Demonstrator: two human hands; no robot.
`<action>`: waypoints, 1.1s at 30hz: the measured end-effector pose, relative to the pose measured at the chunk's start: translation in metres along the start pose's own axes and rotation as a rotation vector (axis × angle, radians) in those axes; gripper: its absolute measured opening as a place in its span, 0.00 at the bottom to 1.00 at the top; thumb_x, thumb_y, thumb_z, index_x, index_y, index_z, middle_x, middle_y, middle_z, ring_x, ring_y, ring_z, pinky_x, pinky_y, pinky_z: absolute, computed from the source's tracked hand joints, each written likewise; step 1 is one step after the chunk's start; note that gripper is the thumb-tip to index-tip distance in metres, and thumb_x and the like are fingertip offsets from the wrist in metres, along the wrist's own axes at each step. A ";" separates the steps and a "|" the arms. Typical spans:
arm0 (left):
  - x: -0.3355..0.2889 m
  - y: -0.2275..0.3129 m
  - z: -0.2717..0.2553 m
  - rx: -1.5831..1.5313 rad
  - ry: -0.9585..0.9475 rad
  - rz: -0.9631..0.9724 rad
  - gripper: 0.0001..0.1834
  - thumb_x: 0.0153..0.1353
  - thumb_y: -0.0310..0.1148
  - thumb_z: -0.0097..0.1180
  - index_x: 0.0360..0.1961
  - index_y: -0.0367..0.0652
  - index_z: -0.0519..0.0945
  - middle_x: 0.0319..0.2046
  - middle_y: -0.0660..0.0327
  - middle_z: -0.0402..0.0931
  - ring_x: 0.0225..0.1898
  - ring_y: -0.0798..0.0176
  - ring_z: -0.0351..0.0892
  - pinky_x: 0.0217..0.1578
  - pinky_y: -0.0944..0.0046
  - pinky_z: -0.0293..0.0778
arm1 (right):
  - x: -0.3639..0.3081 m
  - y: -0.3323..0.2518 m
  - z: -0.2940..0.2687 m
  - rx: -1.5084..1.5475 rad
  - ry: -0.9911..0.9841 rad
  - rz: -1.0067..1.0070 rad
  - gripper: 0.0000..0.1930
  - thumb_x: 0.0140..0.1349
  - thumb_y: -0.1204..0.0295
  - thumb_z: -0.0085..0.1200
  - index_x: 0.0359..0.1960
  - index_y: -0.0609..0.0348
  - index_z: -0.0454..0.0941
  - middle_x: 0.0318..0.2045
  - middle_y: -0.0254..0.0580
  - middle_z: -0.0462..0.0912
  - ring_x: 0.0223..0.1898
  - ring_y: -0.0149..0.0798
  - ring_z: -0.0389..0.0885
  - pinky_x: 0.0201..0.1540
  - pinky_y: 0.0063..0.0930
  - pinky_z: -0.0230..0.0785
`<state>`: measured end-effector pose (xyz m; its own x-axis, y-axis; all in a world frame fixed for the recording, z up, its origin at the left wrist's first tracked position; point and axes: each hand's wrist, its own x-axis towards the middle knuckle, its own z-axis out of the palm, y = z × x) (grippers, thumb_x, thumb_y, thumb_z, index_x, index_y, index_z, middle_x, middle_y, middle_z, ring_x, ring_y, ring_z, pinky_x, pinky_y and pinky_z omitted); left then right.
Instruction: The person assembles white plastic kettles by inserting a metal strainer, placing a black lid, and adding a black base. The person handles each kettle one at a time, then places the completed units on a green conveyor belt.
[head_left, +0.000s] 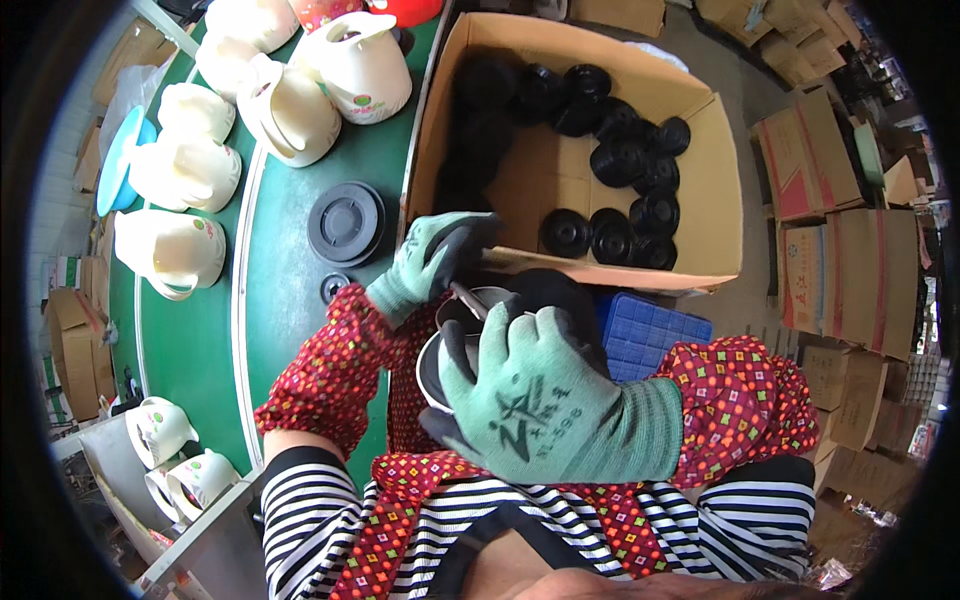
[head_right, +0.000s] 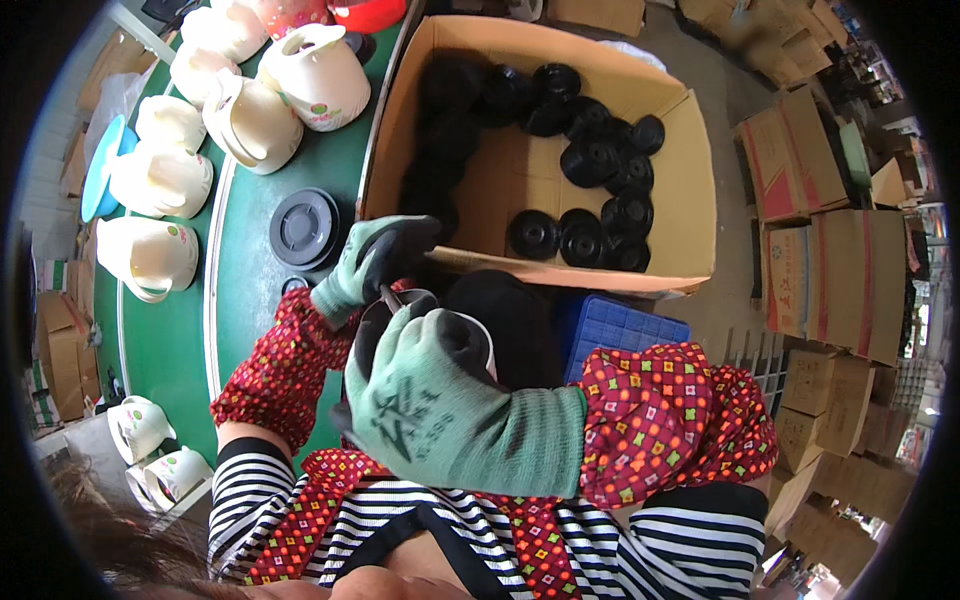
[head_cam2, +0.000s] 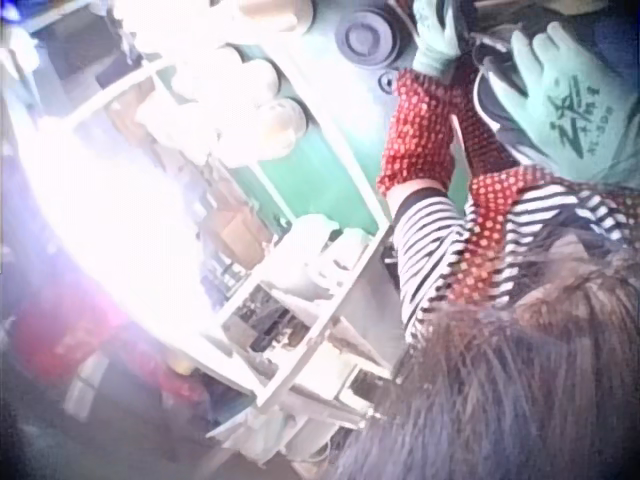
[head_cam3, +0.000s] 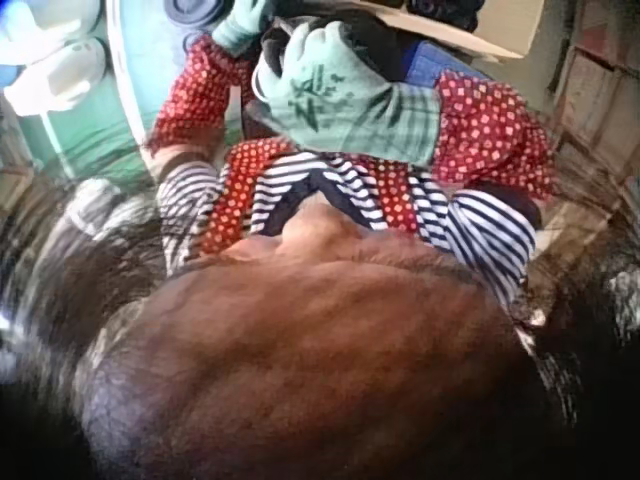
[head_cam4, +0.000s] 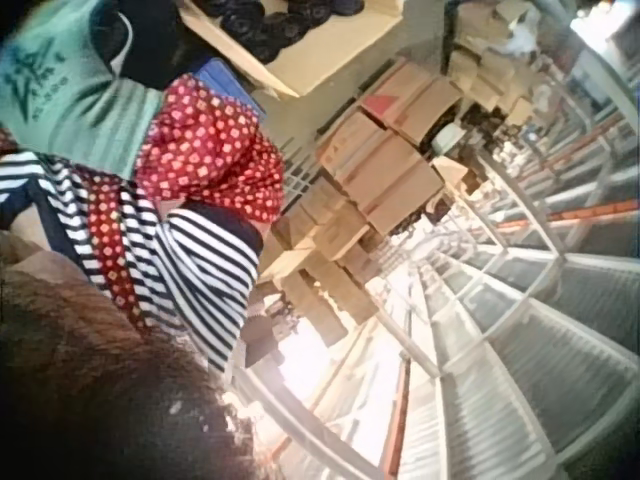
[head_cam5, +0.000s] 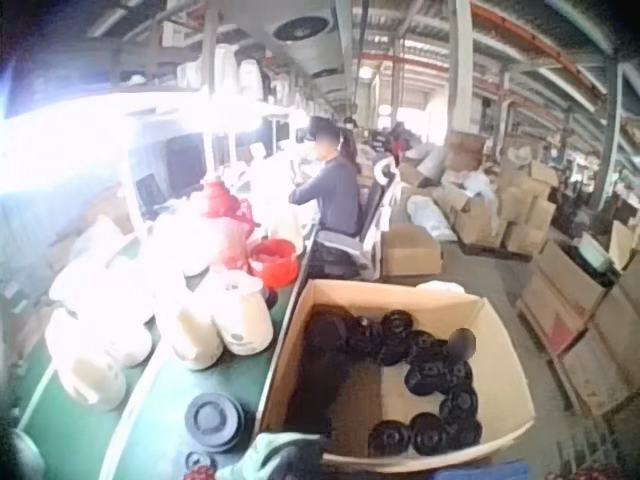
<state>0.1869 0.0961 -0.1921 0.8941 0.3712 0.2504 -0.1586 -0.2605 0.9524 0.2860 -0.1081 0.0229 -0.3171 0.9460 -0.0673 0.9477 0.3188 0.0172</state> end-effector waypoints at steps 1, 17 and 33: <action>-0.008 0.002 -0.002 -0.029 0.026 -0.061 0.27 0.78 0.45 0.51 0.60 0.28 0.80 0.49 0.51 0.87 0.48 0.59 0.86 0.52 0.59 0.80 | 0.000 0.004 0.000 0.082 0.033 0.032 0.33 0.70 0.46 0.51 0.56 0.70 0.80 0.39 0.67 0.82 0.41 0.55 0.80 0.40 0.48 0.69; -0.291 0.091 -0.025 0.649 0.755 -0.659 0.08 0.58 0.29 0.71 0.35 0.36 0.86 0.25 0.53 0.84 0.25 0.61 0.83 0.30 0.61 0.77 | -0.055 0.024 0.083 0.816 0.383 -0.049 0.42 0.48 0.49 0.78 0.61 0.62 0.79 0.58 0.56 0.79 0.62 0.61 0.77 0.68 0.56 0.66; -0.278 0.206 0.025 0.333 0.521 -0.202 0.59 0.49 0.38 0.84 0.78 0.39 0.59 0.76 0.46 0.58 0.78 0.49 0.58 0.74 0.52 0.61 | 0.094 -0.003 0.102 2.136 0.293 0.485 0.29 0.79 0.42 0.45 0.47 0.56 0.87 0.45 0.40 0.89 0.43 0.33 0.86 0.49 0.33 0.78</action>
<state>-0.0836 -0.0832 -0.0696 0.5596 0.8035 0.2032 0.2048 -0.3716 0.9055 0.2573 -0.0266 -0.0853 0.0862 0.9545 -0.2854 -0.5165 -0.2022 -0.8321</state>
